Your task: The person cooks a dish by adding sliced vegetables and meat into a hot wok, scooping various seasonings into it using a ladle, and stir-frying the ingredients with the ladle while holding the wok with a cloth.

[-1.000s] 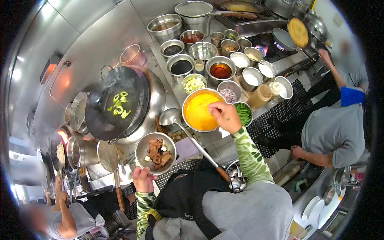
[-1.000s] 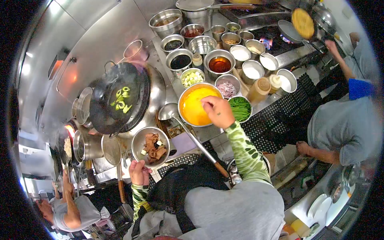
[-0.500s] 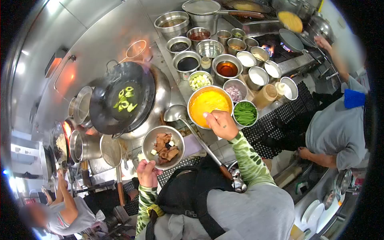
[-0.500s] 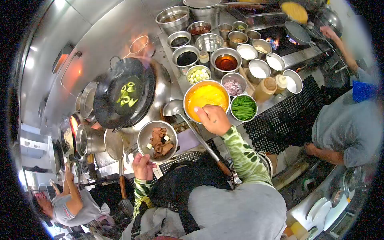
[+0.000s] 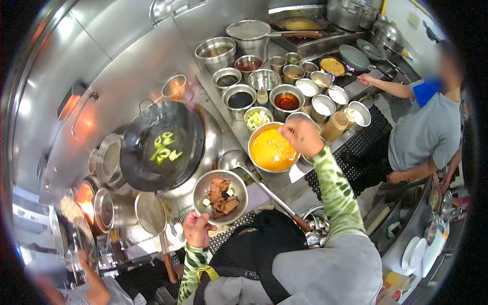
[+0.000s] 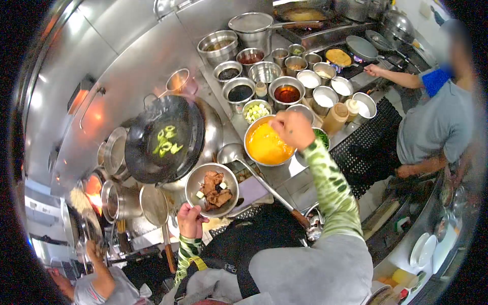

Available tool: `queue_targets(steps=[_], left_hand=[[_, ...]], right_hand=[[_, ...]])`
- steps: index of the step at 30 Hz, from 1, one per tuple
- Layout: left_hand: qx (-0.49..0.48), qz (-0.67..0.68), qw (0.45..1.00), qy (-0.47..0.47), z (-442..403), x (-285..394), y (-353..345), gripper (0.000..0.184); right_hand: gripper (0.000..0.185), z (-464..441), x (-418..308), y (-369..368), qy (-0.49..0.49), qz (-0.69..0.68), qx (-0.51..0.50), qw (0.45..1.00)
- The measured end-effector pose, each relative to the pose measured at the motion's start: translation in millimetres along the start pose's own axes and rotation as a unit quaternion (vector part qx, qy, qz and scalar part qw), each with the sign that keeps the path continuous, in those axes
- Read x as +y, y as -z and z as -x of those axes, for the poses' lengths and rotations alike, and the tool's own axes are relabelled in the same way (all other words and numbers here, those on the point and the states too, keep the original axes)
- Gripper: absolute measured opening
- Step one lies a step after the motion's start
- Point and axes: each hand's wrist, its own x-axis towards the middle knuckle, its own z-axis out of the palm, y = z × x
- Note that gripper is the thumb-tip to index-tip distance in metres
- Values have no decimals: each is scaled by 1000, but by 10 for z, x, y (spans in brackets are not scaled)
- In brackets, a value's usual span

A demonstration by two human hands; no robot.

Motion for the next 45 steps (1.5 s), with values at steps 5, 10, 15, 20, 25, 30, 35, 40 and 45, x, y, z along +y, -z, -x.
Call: queue_targets(steps=[5, 10, 15, 20, 25, 30, 35, 40, 45], left_hand=[[-27, 0, 1000, 2, -133, 136, -92, 9], [-3, -14, 1000, 7, -318, 284, -517, 9], [35, -47, 998, 32, -447, 299, -779, 10], [67, -50, 996, 31, -497, 458, -1052, 8], [73, -63, 995, 27, -661, 483, -1157, 8], [75, -70, 994, 42, -801, 493, -1248, 10], [60, -76, 994, 48, -875, 393, -1209, 12], [62, -85, 992, 65, -878, 438, -1257, 10], [65, -122, 988, 72, -883, 449, -1250, 8]], right_hand=[[15, -1187, 1051, 251, -21, 143, 15, 989], [34, -2497, 2363, 44, -204, 196, -54, 958], [34, -2885, 2918, -333, -251, 239, -113, 931], [37, -3089, 3459, -636, -269, 227, -132, 927], [37, -3114, 3552, -780, -243, 244, -112, 932], [37, -3212, 3744, -921, -252, 252, -130, 925], [36, -3247, 3817, -968, -248, 256, -142, 923], [35, -3269, 3848, -986, -244, 259, -156, 922], [34, -3313, 3829, -960, -243, 264, -172, 917]])
